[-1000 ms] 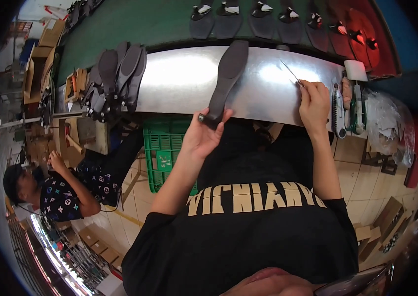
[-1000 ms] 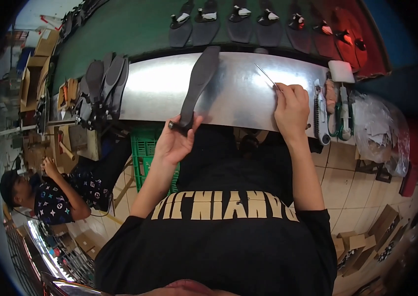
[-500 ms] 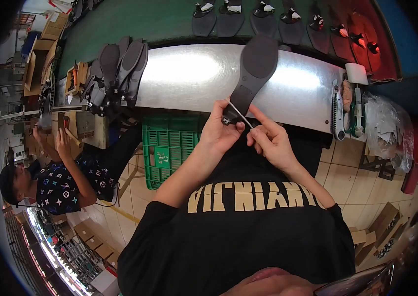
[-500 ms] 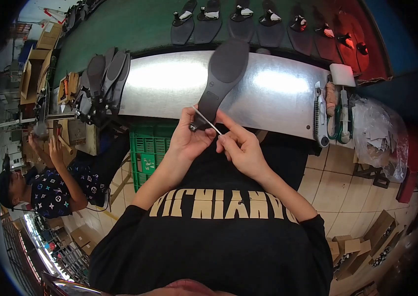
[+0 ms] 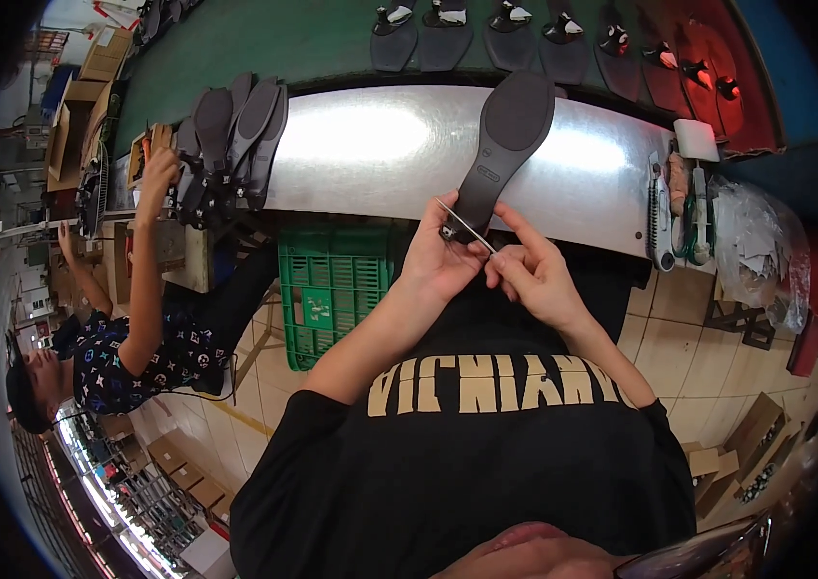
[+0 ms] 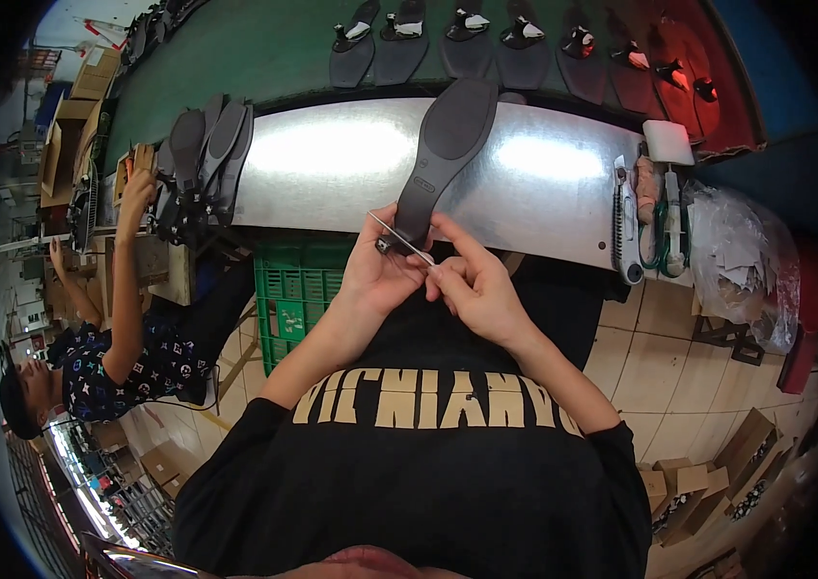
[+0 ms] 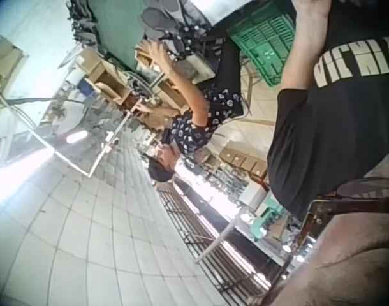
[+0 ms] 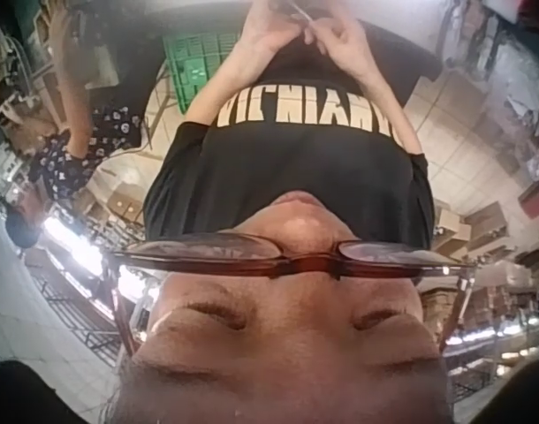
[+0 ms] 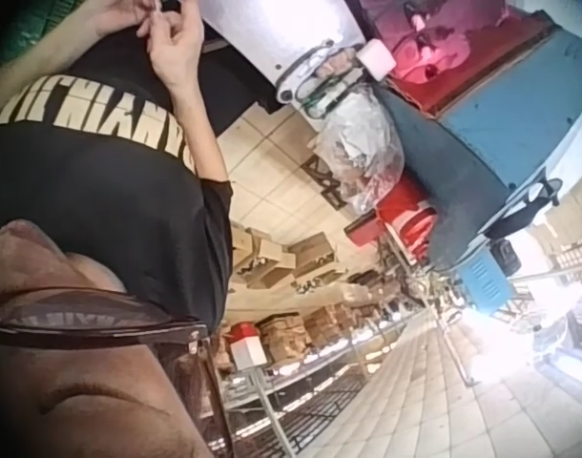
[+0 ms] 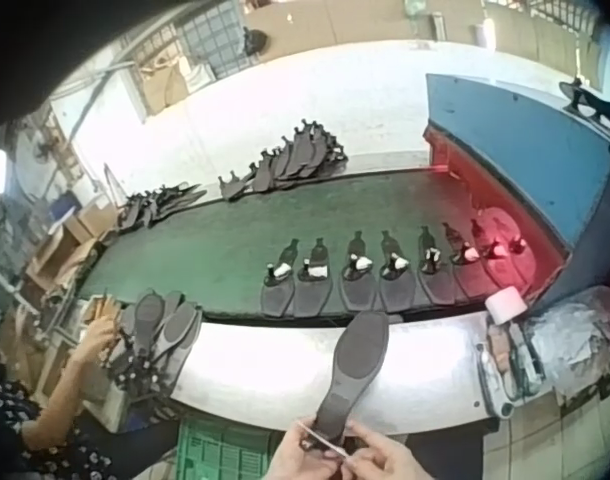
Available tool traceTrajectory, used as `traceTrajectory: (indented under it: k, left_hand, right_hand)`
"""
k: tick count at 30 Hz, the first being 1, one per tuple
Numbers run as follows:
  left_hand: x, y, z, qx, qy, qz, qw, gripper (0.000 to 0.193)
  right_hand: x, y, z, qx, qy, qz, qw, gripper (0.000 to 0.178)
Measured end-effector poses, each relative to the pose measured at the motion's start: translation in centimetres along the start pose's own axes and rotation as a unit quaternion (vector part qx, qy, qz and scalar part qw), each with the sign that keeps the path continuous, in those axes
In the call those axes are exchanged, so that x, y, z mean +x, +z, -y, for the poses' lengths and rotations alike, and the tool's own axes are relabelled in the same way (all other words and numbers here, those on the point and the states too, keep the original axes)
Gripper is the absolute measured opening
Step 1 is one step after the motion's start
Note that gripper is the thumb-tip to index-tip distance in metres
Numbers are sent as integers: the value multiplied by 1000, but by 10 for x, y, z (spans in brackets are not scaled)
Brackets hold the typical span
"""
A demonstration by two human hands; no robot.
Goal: Assembling shoe components by attaching straps and buckles to soles.
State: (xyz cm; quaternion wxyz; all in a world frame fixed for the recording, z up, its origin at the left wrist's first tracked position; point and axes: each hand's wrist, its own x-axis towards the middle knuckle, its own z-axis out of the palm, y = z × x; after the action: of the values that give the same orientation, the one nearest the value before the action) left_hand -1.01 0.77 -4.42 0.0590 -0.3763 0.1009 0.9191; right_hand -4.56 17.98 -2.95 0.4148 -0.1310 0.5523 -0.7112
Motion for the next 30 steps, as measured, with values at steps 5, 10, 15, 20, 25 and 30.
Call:
traceTrajectory:
  k: [5, 10, 15, 20, 25, 30]
  left_hand:
    - [-8, 7, 5, 37, 15, 40, 998, 24]
    - [-2, -2, 2, 27, 0, -1, 1000, 19]
    - [-8, 0, 8, 48, 52, -51, 996, 17]
    - [-3, -4, 9, 54, 58, -33, 996, 19]
    - [-4, -5, 11, 68, 30, 11, 997, 24]
    - [-9, 3, 8, 57, 12, -4, 998, 23]
  right_hand:
    - [6, -2, -17, -19, -10, -24, 999, 53]
    - [8, -7, -11, -23, -8, -29, 999, 49]
    - [8, -16, -8, 112, 113, -2, 987, 47]
    - [8, -13, -12, 253, 113, 9, 961, 46]
    - [7, -9, -13, 266, 103, -24, 958, 48]
    - [1, -5, -12, 59, 26, 4, 998, 48]
